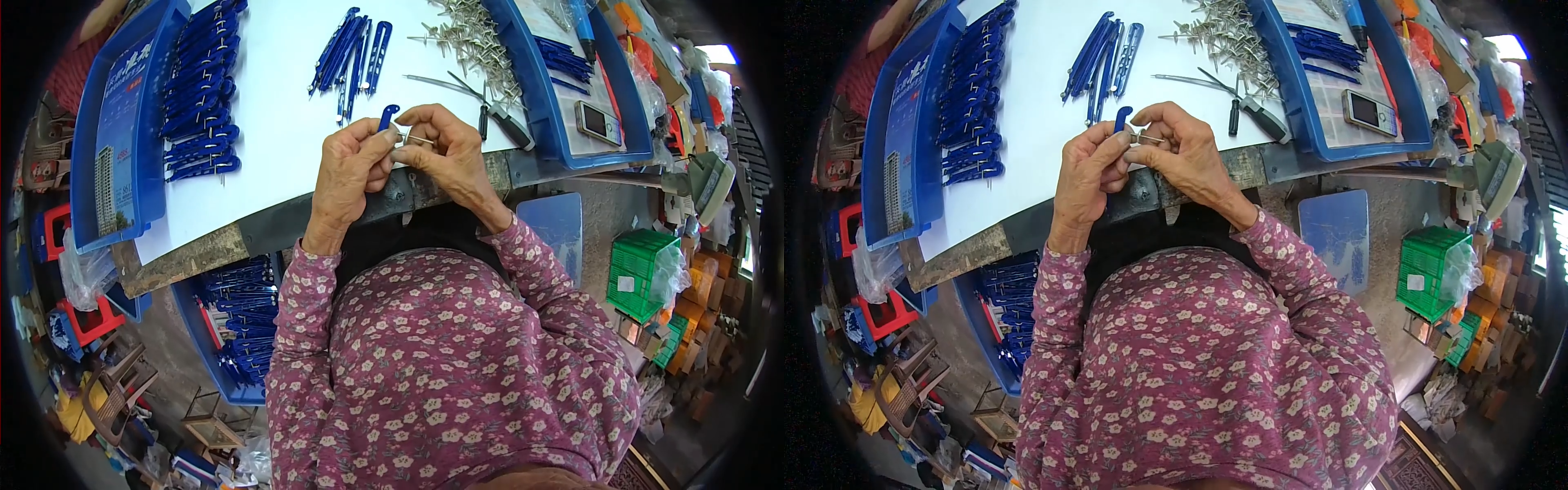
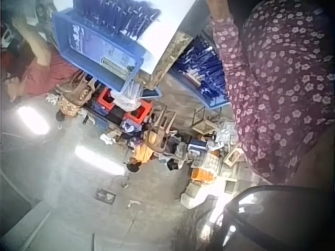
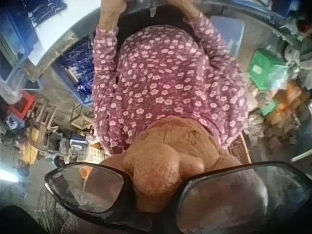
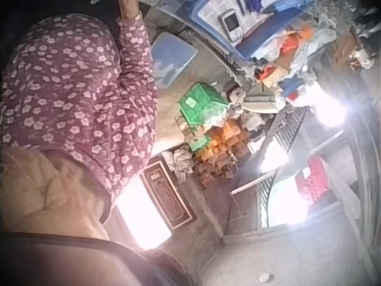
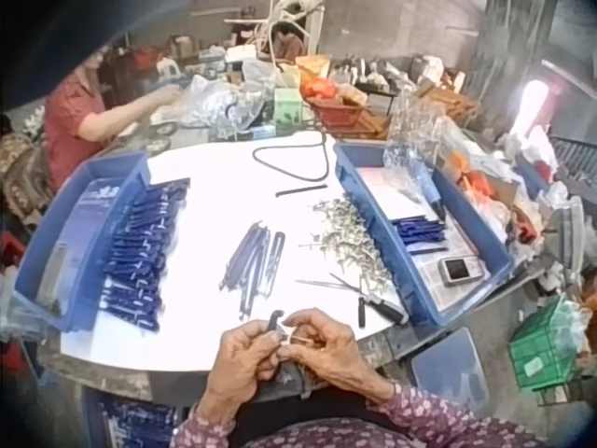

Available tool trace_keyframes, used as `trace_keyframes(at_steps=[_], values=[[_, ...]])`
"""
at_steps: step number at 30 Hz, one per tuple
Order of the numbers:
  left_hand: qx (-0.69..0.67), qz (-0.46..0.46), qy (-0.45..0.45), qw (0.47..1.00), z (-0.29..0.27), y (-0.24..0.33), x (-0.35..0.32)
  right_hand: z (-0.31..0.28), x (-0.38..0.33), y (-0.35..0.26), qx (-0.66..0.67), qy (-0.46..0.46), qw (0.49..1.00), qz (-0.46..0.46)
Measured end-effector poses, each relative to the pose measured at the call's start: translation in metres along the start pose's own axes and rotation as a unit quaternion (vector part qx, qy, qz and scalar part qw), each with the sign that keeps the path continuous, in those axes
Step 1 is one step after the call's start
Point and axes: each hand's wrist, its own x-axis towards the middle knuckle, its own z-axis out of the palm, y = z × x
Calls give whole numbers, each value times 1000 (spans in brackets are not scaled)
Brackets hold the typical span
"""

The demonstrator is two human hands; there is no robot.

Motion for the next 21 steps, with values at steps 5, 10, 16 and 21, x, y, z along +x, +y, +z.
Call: trace_keyframes(at_steps=[5,10,16,21], values=[[-63,-20,-27,997,1,1,1,12,-4,2,144,51,988,20],[-72,-2,-58,996,0,1,0,6,-1,2,186,45,980,57],[-173,-28,-79,981,-3,3,0,-8,-4,-14,124,23,992,-31],[-289,-62,-119,948,-11,-6,5,-11,-5,-38,102,-10,994,36]])
